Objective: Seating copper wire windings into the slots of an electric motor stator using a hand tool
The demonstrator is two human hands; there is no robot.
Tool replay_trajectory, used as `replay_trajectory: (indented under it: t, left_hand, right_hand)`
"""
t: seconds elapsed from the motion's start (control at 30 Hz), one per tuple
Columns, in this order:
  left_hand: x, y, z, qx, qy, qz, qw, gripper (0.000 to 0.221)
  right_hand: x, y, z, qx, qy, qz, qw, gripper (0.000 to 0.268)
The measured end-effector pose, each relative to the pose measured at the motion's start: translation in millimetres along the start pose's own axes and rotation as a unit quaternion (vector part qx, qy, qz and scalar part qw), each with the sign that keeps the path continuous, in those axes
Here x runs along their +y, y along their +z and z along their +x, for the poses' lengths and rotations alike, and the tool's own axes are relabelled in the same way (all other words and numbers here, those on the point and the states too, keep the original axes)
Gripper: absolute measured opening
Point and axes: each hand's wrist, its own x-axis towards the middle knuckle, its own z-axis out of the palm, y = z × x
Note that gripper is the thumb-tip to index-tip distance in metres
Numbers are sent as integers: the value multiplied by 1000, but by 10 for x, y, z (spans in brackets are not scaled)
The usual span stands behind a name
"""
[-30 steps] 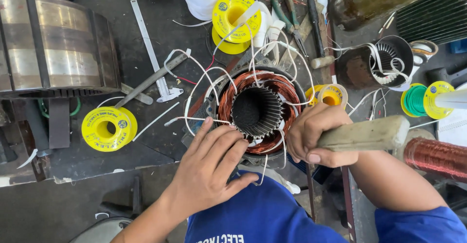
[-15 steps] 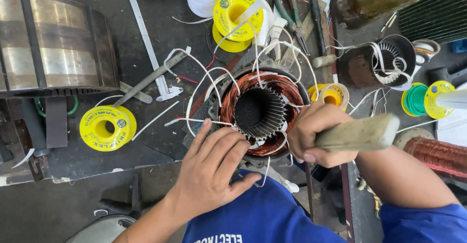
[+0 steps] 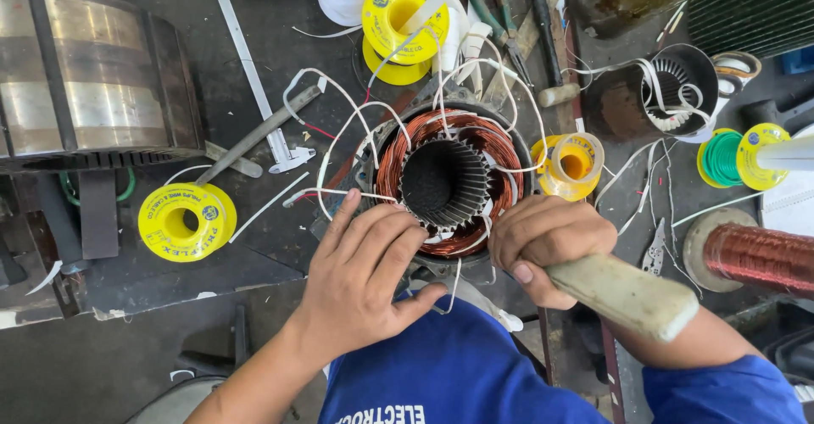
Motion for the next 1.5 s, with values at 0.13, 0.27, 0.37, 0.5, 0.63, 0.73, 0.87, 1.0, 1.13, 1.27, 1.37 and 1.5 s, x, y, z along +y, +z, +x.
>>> replay_trajectory:
  t: [0.13, 0.27, 0.37, 0.5, 0.63, 0.73, 0.87, 1.0, 1.13, 1.27, 1.37, 1.5]
  left_hand:
    - [-11, 13, -19, -3, 3, -5, 1000, 49]
    - [17, 28, -36, 6, 5, -4, 1000, 51]
    - [34, 43, -34, 10, 3, -1, 1000, 51]
    - [32, 53, -41, 20, -1, 1, 1000, 50]
    - [27, 69, -31, 23, -4, 7, 1000, 48]
    - [49, 91, -39, 37, -16, 13, 999, 47]
    - [58, 100, -23, 48, -18, 23, 998, 46]
    - [53, 121, -31, 56, -18, 30, 998, 49]
    - [84, 145, -67, 52, -27, 41, 997, 49]
    - [100, 140, -67, 50, -30, 43, 997, 47]
    - [106, 133, -50, 52, -31, 48, 997, 47]
    - [132, 138, -52, 48, -31, 51, 997, 51]
  right_hand:
    - [-173, -262, 190, -71, 125, 102, 984, 29]
    - [-271, -281, 330, -46, 127, 216, 967, 25]
    - [-260, -139, 352, -39, 131, 181, 974, 27]
    - [-185, -152, 318, -104, 169, 91, 976, 32]
    - [-74, -226, 223, -148, 188, 91, 967, 31]
    - [-98, -155, 251, -146, 162, 101, 971, 27]
    - [-270, -185, 440, -153, 180, 80, 968, 33]
    - [-255, -162, 585, -163, 191, 190, 949, 48]
    - [-168, -34, 289, -76, 93, 189, 975, 39]
    - [-250, 102, 120, 6, 11, 10, 1000, 37]
    - [-298, 47, 238, -26, 55, 38, 997, 34]
    - [-317, -18, 401, -66, 86, 166, 980, 37]
